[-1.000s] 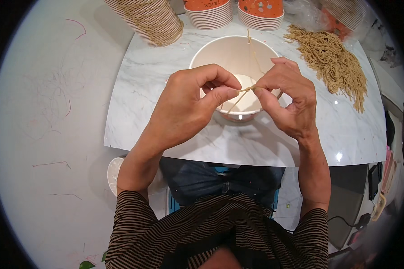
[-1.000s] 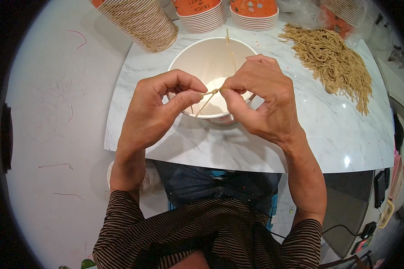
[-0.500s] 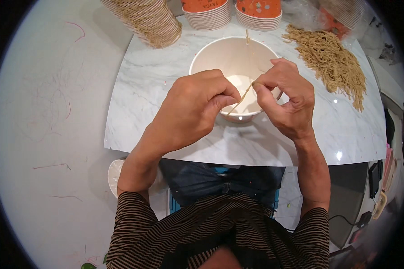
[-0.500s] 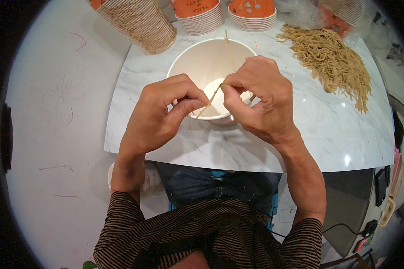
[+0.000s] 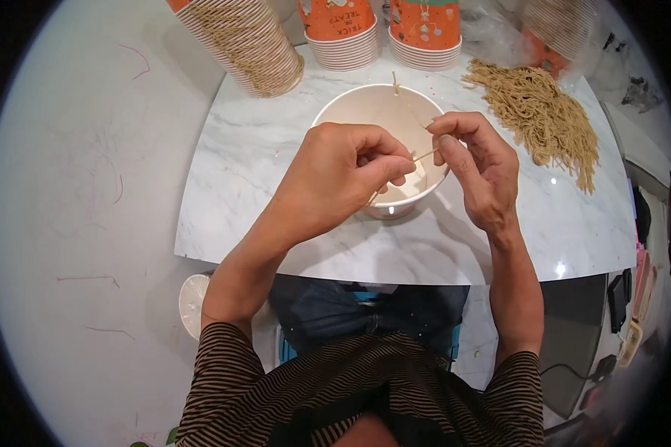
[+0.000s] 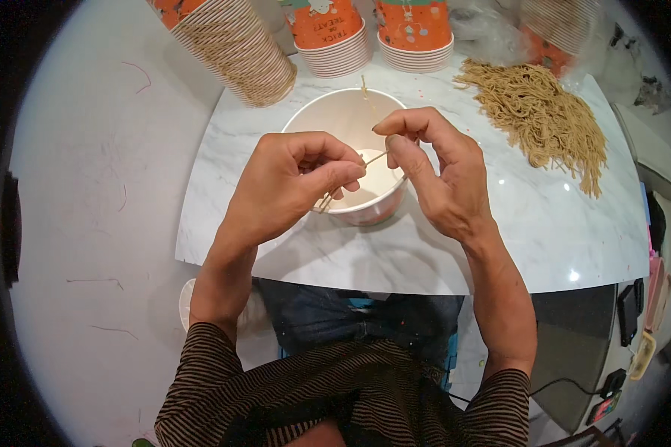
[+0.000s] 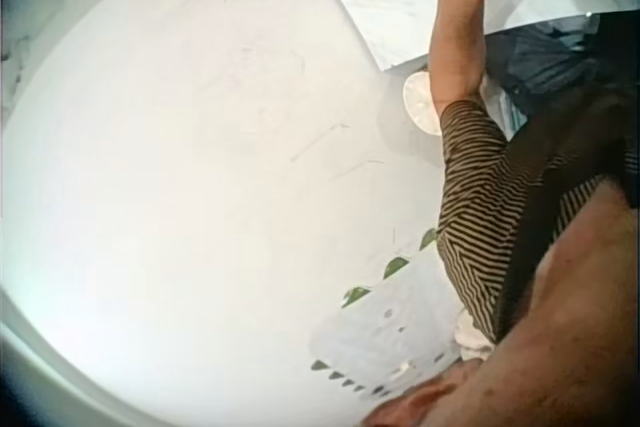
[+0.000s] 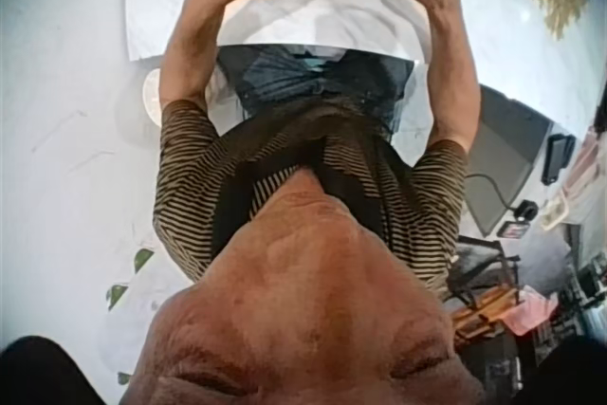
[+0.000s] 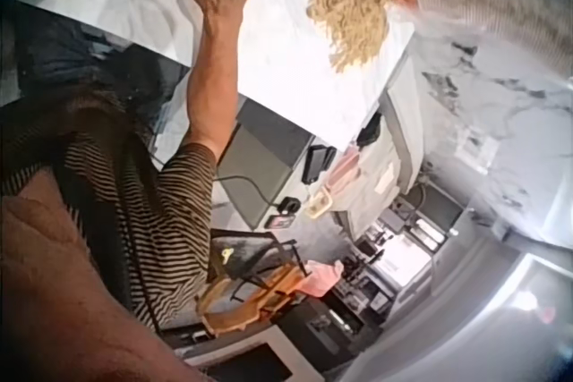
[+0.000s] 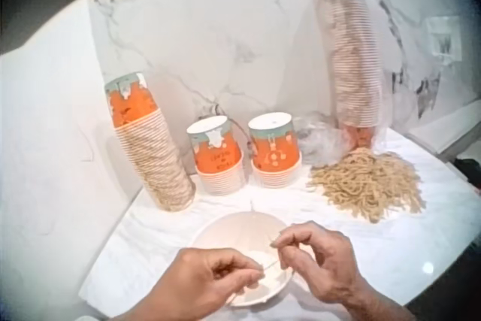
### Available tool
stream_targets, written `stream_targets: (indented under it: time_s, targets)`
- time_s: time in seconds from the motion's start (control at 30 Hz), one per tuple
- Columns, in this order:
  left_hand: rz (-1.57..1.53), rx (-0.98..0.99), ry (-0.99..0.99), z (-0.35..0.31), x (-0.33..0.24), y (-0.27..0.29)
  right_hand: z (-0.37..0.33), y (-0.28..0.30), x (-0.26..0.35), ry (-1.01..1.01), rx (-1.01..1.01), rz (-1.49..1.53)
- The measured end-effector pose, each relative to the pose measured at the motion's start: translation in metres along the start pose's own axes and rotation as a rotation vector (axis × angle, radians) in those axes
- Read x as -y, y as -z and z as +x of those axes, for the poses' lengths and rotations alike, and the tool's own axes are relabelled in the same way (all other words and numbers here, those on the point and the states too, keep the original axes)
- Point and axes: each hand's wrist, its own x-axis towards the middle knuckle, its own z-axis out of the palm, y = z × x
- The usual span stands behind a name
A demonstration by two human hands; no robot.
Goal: Stretching rubber bands across the mouth of paper cups and stacking them.
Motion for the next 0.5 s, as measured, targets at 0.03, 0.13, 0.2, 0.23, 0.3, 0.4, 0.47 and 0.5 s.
stream_targets:
  time_s: [0.03, 0.13, 0.2, 0.23, 0.3, 0.4, 0.47, 0.5]
  targets:
    - [0.018, 0.003, 0.015, 0.000, 0.000, 0.000, 0.001, 0.003, -0.006, 0.046, 0.045, -0.046]
    - [-0.010, 0.055, -0.013, 0.001, 0.001, 0.000, 0.001, 0.000, -0.005, 0.068, 0.008, -0.038]
    - [0.024, 0.061, -0.031, 0.001, 0.004, 0.001, 0.001, -0.001, -0.006, 0.077, 0.003, -0.052]
    - [0.058, 0.066, -0.049, 0.001, 0.005, 0.001, 0.001, -0.001, -0.007, 0.086, -0.002, -0.066]
    - [0.088, 0.065, -0.049, -0.002, 0.001, 0.001, 0.001, 0.000, -0.009, 0.118, 0.011, -0.096]
    - [0.141, 0.056, -0.061, -0.006, -0.003, 0.003, 0.003, 0.002, -0.007, 0.156, 0.005, -0.141]
    - [0.170, 0.045, -0.071, -0.010, -0.003, 0.007, 0.004, 0.006, -0.006, 0.166, -0.015, -0.150]
    - [0.190, 0.042, -0.091, -0.014, -0.003, 0.009, 0.005, 0.010, -0.007, 0.188, -0.025, -0.175]
